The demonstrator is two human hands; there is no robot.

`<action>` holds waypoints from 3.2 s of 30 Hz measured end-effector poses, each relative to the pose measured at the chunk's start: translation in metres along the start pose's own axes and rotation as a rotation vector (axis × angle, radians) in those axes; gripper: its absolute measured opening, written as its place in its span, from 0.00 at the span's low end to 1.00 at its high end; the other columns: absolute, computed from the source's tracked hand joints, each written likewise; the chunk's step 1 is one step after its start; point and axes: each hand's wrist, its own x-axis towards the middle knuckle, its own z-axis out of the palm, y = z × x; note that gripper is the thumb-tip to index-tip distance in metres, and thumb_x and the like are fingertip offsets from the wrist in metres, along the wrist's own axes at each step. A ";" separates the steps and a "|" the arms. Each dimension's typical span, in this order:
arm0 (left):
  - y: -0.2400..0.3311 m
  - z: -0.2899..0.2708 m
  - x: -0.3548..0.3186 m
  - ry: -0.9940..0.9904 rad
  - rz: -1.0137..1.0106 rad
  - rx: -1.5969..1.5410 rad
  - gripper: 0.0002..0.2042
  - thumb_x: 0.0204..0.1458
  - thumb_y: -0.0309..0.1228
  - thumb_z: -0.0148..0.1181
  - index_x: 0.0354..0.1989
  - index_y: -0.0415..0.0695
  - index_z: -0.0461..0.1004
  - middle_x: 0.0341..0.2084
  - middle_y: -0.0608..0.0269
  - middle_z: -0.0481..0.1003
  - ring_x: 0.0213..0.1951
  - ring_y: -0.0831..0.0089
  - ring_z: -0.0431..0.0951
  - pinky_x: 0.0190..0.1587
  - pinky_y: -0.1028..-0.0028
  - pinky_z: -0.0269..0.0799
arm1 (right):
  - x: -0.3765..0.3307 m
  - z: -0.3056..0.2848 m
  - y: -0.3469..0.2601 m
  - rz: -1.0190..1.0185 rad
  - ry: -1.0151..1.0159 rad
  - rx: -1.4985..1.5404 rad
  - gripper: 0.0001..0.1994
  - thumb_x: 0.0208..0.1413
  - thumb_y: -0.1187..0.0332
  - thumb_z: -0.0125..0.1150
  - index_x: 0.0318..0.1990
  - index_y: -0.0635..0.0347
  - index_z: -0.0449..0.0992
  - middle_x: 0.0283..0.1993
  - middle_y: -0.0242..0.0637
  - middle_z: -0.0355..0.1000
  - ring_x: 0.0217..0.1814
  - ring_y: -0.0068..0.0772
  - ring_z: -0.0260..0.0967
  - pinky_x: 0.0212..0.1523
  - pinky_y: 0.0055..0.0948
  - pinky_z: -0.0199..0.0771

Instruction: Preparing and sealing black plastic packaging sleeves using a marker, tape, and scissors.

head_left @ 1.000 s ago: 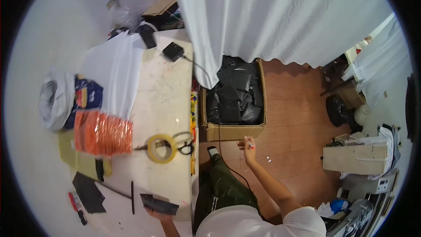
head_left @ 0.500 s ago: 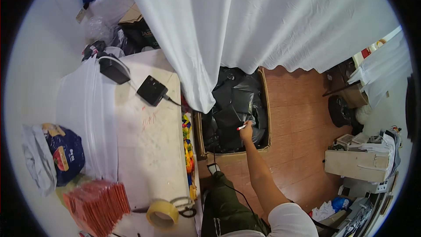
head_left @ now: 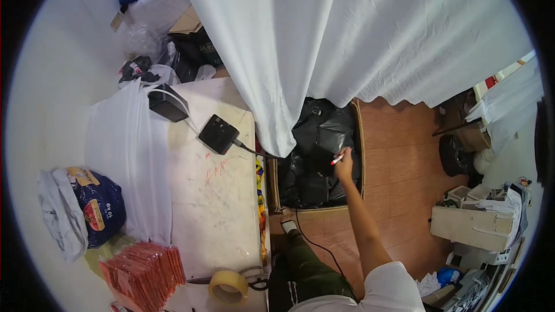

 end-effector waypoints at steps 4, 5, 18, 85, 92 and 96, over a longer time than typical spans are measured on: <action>-0.004 0.002 0.018 -0.011 0.055 -0.048 0.26 0.55 0.47 0.37 0.46 0.33 0.67 0.46 0.39 0.66 0.46 0.50 0.69 0.47 0.54 0.67 | 0.024 -0.044 -0.114 -0.181 -0.087 0.200 0.15 0.44 0.85 0.52 0.30 0.55 0.55 0.29 0.31 0.58 0.31 0.24 0.56 0.36 0.21 0.60; -0.011 0.006 0.027 -0.019 0.043 -0.060 0.26 0.55 0.47 0.38 0.47 0.33 0.67 0.46 0.39 0.66 0.46 0.50 0.68 0.47 0.54 0.66 | 0.029 -0.061 -0.142 -0.182 -0.112 0.288 0.15 0.45 0.84 0.53 0.30 0.54 0.55 0.29 0.30 0.59 0.30 0.22 0.57 0.34 0.19 0.60; -0.037 -0.009 0.041 0.021 -0.004 -0.084 0.26 0.54 0.46 0.40 0.49 0.33 0.66 0.48 0.39 0.65 0.49 0.49 0.66 0.51 0.53 0.63 | -0.078 -0.152 -0.397 -0.071 -0.374 1.001 0.16 0.46 0.82 0.57 0.30 0.50 0.56 0.31 0.29 0.65 0.28 0.12 0.58 0.25 0.10 0.56; -0.002 0.117 -0.055 0.359 0.127 -0.502 0.19 0.48 0.26 0.58 0.49 0.37 0.63 0.43 0.53 0.70 0.45 0.61 0.73 0.45 0.65 0.71 | -0.496 -0.013 -0.280 0.137 -1.626 0.759 0.11 0.58 0.62 0.47 0.43 0.57 0.61 0.32 0.33 0.63 0.34 0.28 0.67 0.36 0.33 0.71; -0.009 0.111 -0.052 0.719 0.425 0.129 0.24 0.43 0.29 0.65 0.44 0.38 0.57 0.36 0.59 0.68 0.39 0.70 0.70 0.43 0.73 0.67 | -0.518 -0.008 -0.259 0.108 -1.613 0.627 0.06 0.56 0.72 0.49 0.40 0.60 0.62 0.33 0.33 0.63 0.35 0.26 0.68 0.39 0.31 0.73; -0.022 0.104 -0.050 0.849 0.482 0.384 0.25 0.41 0.29 0.66 0.41 0.36 0.56 0.40 0.52 0.64 0.41 0.64 0.68 0.45 0.70 0.64 | -0.524 -0.004 -0.255 0.034 -1.643 0.629 0.07 0.57 0.74 0.49 0.41 0.64 0.64 0.34 0.35 0.66 0.36 0.24 0.67 0.40 0.28 0.74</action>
